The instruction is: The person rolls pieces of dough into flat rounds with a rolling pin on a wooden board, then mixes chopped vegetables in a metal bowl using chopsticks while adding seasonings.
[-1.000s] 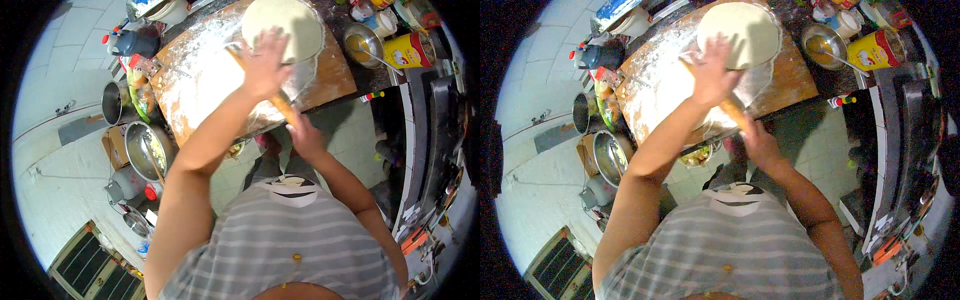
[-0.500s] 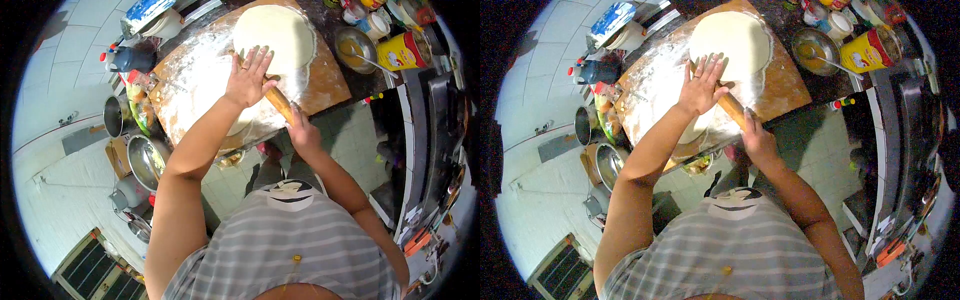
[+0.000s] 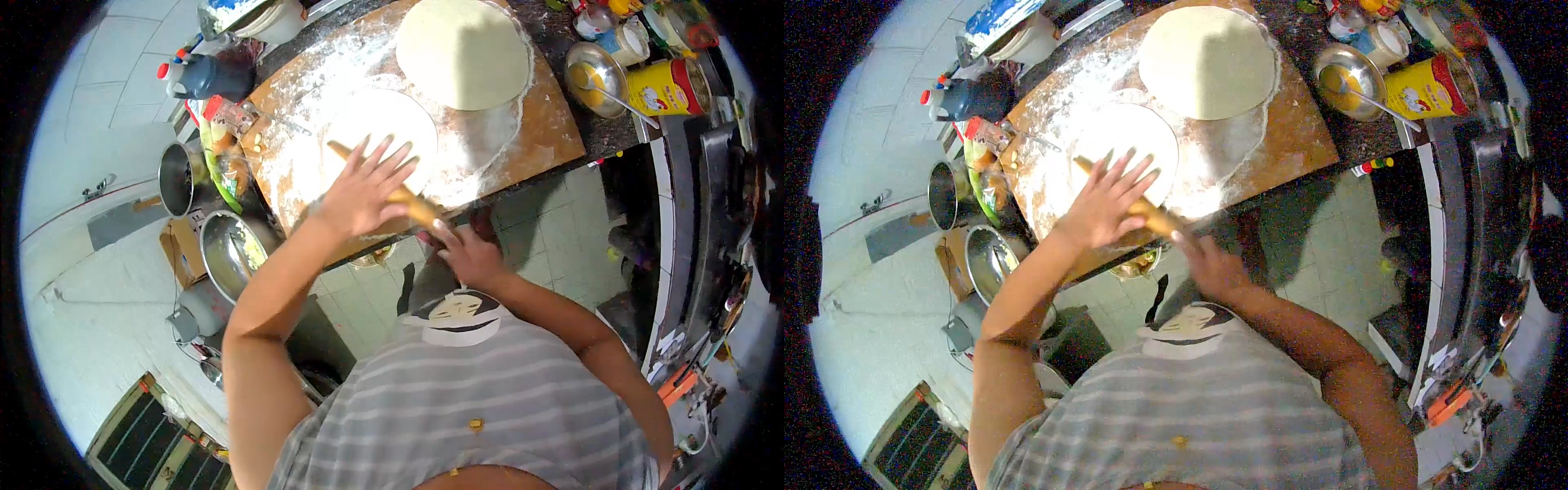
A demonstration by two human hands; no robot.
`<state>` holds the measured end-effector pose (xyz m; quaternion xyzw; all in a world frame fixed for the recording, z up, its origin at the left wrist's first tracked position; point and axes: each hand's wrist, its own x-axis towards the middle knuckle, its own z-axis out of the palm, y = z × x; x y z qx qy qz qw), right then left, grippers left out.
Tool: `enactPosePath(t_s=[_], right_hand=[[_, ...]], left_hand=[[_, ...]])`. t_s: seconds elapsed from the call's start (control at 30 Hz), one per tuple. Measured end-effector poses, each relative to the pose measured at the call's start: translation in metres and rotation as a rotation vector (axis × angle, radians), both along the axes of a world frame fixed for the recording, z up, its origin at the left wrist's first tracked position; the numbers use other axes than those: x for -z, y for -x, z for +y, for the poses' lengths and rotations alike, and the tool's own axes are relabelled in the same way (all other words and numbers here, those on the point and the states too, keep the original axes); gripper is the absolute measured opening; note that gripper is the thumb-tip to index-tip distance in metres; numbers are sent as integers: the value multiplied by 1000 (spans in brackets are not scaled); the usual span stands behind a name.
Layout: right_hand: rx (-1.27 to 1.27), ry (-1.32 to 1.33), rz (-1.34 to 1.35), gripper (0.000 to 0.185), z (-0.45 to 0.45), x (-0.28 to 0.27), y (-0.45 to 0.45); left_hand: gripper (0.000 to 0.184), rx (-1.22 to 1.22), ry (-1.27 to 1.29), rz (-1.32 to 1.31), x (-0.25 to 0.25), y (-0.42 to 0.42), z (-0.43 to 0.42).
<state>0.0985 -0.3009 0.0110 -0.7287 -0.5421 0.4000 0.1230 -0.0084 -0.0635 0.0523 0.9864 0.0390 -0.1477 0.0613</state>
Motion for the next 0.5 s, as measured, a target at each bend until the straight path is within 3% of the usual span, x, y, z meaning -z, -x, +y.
enactPosePath(t_s=[0.1, 0.17, 0.2, 0.23, 0.33, 0.43, 0.5], right_hand=[[218, -188, 278, 58, 8, 8, 24], [141, -130, 138, 59, 7, 7, 15], [99, -101, 73, 60, 7, 2, 14], [116, -3, 21, 47, 12, -13, 16], [46, 105, 47, 44, 22, -21, 22], [-173, -37, 60, 44, 24, -21, 41], [-247, 161, 264, 49, 45, -25, 51]], left_hand=[[70, -21, -18, 90, -11, 38, -2], [67, -66, -24, 22, -31, 19, 2], [66, -114, -16, -30, -22, 8, 5], [64, -112, -25, -153, -16, -10, 9], [69, -166, -18, -264, 28, -31, 17], [70, -272, 98, -213, 28, 15, 11], [72, -399, -8, -93, -1, 45, 4]])
